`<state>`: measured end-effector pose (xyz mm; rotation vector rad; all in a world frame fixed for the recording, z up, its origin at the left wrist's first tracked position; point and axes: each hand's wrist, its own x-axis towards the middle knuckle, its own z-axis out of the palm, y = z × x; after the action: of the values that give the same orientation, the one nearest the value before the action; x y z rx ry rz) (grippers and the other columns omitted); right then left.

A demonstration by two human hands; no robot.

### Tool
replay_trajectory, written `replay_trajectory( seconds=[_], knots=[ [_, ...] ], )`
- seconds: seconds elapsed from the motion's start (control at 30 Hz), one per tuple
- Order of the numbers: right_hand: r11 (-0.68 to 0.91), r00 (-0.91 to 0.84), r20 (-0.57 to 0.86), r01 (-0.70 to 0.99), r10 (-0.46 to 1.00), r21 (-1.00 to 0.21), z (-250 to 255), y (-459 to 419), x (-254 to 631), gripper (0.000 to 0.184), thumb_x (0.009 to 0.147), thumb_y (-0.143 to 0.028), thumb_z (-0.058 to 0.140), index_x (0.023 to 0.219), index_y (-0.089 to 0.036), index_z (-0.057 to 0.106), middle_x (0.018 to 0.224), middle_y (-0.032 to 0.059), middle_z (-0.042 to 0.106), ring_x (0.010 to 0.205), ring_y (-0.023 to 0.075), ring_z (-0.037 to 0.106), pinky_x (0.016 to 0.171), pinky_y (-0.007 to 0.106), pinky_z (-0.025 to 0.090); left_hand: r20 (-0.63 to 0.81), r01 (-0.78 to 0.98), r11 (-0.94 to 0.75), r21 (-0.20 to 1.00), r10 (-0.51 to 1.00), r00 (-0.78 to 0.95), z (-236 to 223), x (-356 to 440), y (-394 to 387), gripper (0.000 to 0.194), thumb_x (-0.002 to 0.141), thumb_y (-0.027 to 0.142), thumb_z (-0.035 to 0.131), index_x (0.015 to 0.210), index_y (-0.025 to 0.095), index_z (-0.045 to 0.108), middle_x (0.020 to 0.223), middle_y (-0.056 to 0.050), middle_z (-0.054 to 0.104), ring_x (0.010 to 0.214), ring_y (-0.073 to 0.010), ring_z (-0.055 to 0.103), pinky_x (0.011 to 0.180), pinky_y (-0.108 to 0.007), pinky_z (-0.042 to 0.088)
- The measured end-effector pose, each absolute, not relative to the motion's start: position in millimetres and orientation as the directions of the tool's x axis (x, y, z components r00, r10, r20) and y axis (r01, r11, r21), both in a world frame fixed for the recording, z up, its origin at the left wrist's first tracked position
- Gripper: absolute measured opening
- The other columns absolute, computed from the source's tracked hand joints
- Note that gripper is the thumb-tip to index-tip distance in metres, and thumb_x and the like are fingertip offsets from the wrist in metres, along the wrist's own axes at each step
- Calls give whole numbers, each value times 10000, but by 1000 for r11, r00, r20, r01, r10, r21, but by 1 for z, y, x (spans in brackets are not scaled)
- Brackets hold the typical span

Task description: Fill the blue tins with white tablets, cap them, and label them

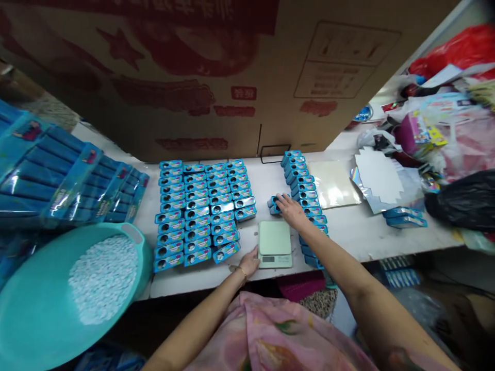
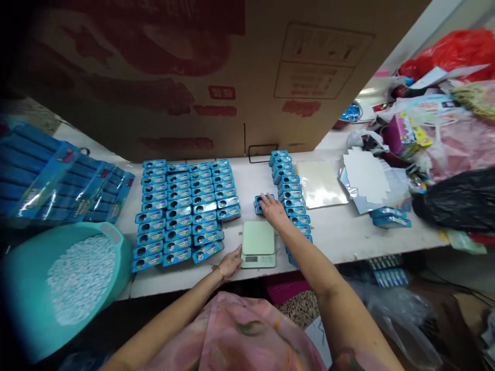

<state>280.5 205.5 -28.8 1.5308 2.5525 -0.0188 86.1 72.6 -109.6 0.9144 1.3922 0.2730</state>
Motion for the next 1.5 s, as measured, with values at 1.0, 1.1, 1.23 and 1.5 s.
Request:
replay_trajectory(
  seconds=[1.0,1.1,1.23,1.5],
  knots=[
    [489,-595,-62,711,801,-506,6,42,225,267,820,-266,458,1050,-152,529,957,80,564,880,173,488,776,294,424,-830,-486,868,107,347,437,-11,61,51,245,841,227,361,810,89,561,655,-61,607,590,-106,589,616,-232,495],
    [547,-662,-142,705,736,-451,-6,37,197,258,819,-263,455,1044,-147,503,923,84,545,865,189,473,709,306,433,-826,-496,866,64,325,461,-7,66,45,318,859,309,300,854,110,549,711,-70,623,667,-142,613,692,-296,497],
    [577,-711,-220,681,667,-450,-12,32,192,195,828,-221,433,990,-137,503,922,69,545,852,176,475,692,287,427,-829,-436,897,68,295,476,-4,62,38,362,858,340,280,940,101,541,774,-103,638,730,-182,624,718,-336,491],
    [585,-733,-234,660,638,-471,-17,30,194,175,833,-197,429,969,-139,522,960,65,541,888,160,475,648,244,422,-834,-446,892,74,300,462,-9,58,33,261,849,258,335,803,117,550,659,-60,624,734,-172,625,729,-321,494]
  ],
)
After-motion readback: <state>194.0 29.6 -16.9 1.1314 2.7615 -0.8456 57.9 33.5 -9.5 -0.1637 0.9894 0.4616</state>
